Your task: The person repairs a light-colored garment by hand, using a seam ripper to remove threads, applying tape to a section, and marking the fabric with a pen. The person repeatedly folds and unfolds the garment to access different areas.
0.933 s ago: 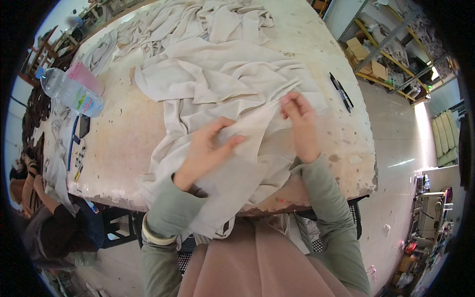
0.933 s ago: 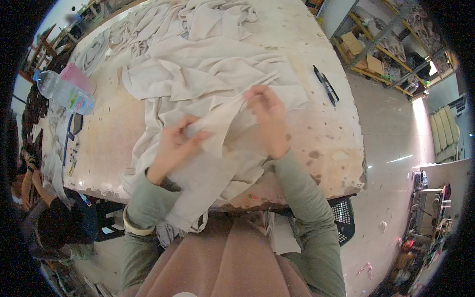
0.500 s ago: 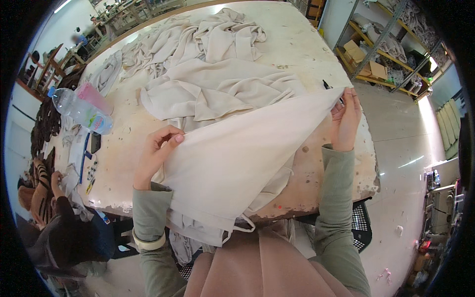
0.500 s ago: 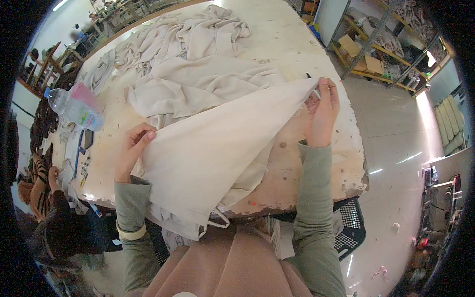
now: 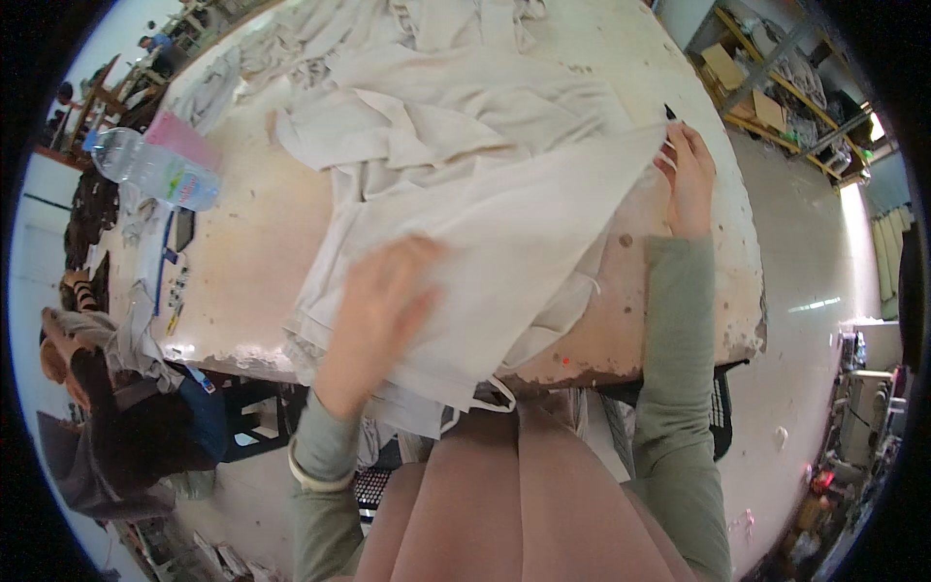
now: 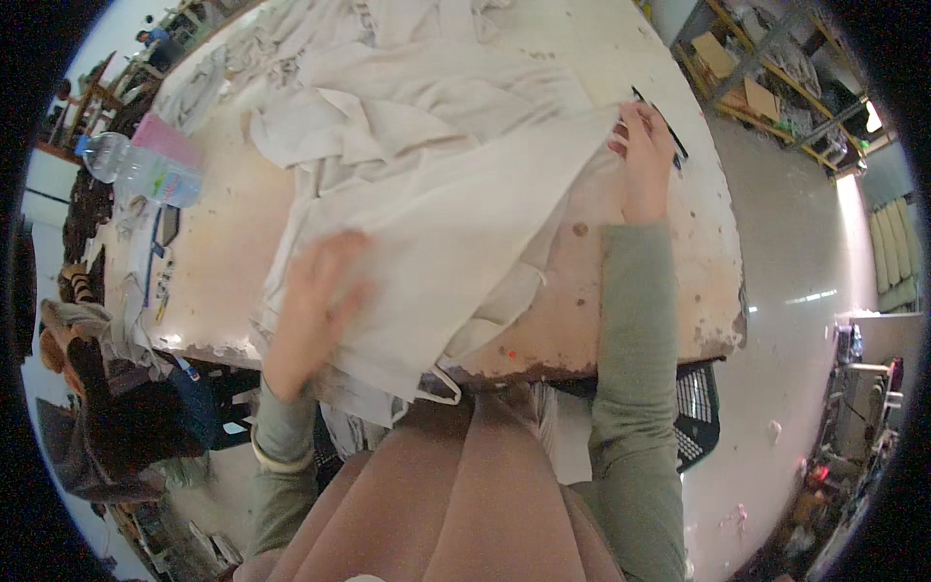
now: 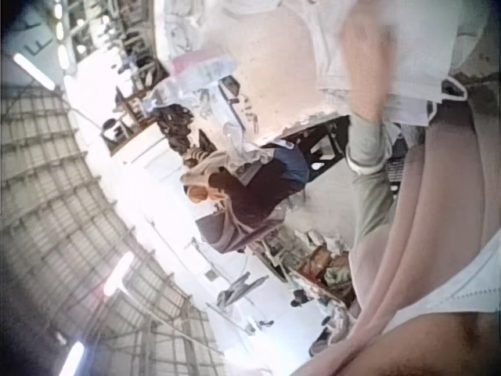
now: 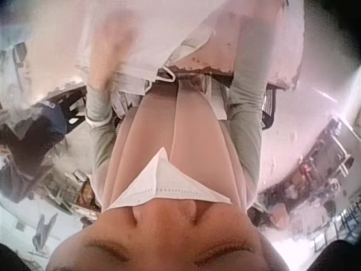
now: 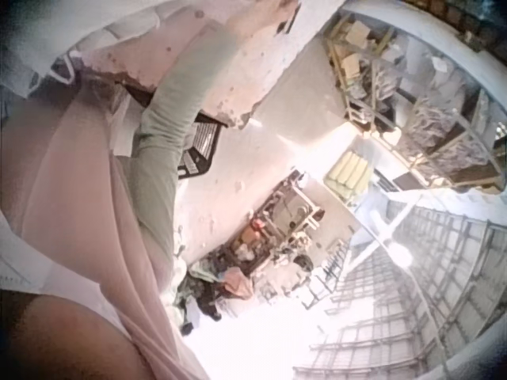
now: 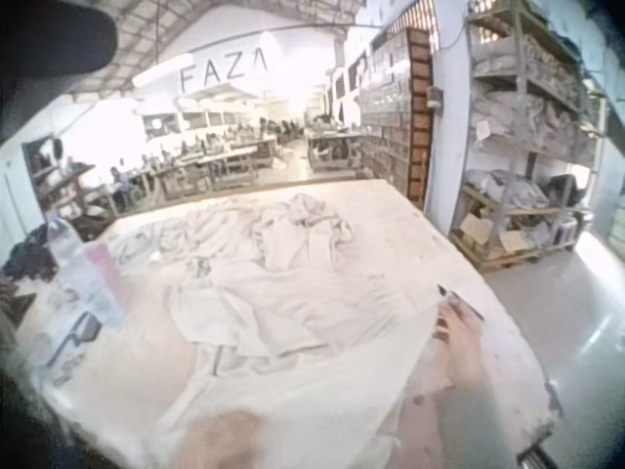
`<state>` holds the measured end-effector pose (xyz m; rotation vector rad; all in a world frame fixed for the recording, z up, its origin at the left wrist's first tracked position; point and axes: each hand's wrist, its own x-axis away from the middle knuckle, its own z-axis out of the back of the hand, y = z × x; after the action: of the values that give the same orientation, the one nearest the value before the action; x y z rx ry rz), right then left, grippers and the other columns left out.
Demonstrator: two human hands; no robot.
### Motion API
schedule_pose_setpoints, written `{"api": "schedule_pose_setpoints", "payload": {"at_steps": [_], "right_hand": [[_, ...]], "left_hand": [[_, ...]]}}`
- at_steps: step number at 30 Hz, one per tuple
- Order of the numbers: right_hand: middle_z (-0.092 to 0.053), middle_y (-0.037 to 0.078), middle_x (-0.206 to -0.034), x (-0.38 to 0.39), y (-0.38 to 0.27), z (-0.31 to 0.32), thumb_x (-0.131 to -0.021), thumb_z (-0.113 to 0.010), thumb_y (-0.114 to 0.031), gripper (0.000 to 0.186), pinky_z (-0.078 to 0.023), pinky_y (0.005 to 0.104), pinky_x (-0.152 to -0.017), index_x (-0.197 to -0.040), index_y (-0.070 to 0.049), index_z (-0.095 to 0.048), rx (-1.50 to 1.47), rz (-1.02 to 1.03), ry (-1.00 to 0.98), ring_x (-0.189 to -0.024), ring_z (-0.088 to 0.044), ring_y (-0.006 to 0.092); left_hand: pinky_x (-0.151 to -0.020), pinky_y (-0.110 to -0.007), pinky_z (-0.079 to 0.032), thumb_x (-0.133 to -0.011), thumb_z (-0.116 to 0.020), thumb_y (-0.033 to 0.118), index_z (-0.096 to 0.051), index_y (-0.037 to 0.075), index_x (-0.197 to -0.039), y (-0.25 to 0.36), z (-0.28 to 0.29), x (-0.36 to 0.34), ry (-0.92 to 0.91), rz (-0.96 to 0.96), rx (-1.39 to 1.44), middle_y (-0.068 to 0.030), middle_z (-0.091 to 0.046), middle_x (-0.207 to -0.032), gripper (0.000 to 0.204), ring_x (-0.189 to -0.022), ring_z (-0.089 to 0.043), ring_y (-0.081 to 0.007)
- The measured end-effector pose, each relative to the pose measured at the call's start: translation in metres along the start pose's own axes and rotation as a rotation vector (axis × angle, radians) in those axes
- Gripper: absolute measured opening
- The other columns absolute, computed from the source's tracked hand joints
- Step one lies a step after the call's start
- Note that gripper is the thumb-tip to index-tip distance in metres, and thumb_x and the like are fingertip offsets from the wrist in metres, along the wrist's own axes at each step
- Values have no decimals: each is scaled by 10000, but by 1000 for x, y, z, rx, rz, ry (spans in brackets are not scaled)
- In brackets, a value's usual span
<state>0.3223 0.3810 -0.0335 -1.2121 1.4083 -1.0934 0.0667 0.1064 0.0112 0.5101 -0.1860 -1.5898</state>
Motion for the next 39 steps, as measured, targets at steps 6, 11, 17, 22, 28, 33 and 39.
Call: {"api": "schedule_pose_setpoints", "payload": {"at_steps": [6,11,17,22,28,33,39], "right_hand": [[-591,32,-927,-14,21,9,-899,-606,-215,221,-463,250,-697,-1013,-29,-569,-56,-55,-26,-835,-562,123],[-599,39,-922,-18,23,12,-908,-596,-185,180,-472,258,-712,-999,-33,-564,-97,-55,-23,-829,-570,134],[-612,57,-945,-20,25,13,-907,-595,-161,180,-495,272,-726,-1020,-23,-565,-116,-45,4,-834,-595,151],[-620,72,-966,-23,28,14,-898,-607,-165,218,-505,278,-735,-1051,-12,-577,-117,-59,27,-852,-601,159],[-632,74,-893,-28,35,16,-867,-634,-159,200,-519,266,-655,-980,-1,-584,-72,-30,-8,-780,-626,171],[-632,38,-903,-1,11,-14,-874,-632,-168,210,-487,257,-714,-1026,-24,-612,195,124,-36,-791,-597,143],[-613,48,-798,107,-56,-67,-886,-584,-146,168,-475,222,-606,-1008,-31,-568,-42,-103,-1175,-722,-608,128]], "left_hand": [[-1114,-493,-175,-712,-706,410,-364,133,-1416,58,-69,71,-261,-66,-150,-66,-289,-1500,830,-1387,-248,-274],[-1111,-520,-153,-683,-704,453,-365,138,-1417,56,-88,82,-219,-61,-241,-17,-303,-1497,868,-1386,-249,-250],[-1100,-555,-134,-678,-747,462,-352,144,-1412,48,-94,95,-152,-48,-146,-74,-321,-1480,892,-1369,-256,-315],[-1080,-572,-154,-607,-832,351,-419,154,-1142,34,-96,120,302,-2,32,-92,-485,-1261,705,-1243,-357,-328],[-1071,-563,-164,-642,-695,199,-483,122,-1094,26,-101,137,226,55,17,-88,-518,-1225,506,-1189,-398,-333],[-995,-477,-282,-658,-660,126,-582,115,-1035,32,-86,115,328,122,122,-55,-584,-1112,385,-1074,-483,-278],[-863,-391,-376,-680,-742,192,-568,83,-1023,30,-45,68,250,124,301,-60,-587,-1019,400,-940,-532,-287]]}}
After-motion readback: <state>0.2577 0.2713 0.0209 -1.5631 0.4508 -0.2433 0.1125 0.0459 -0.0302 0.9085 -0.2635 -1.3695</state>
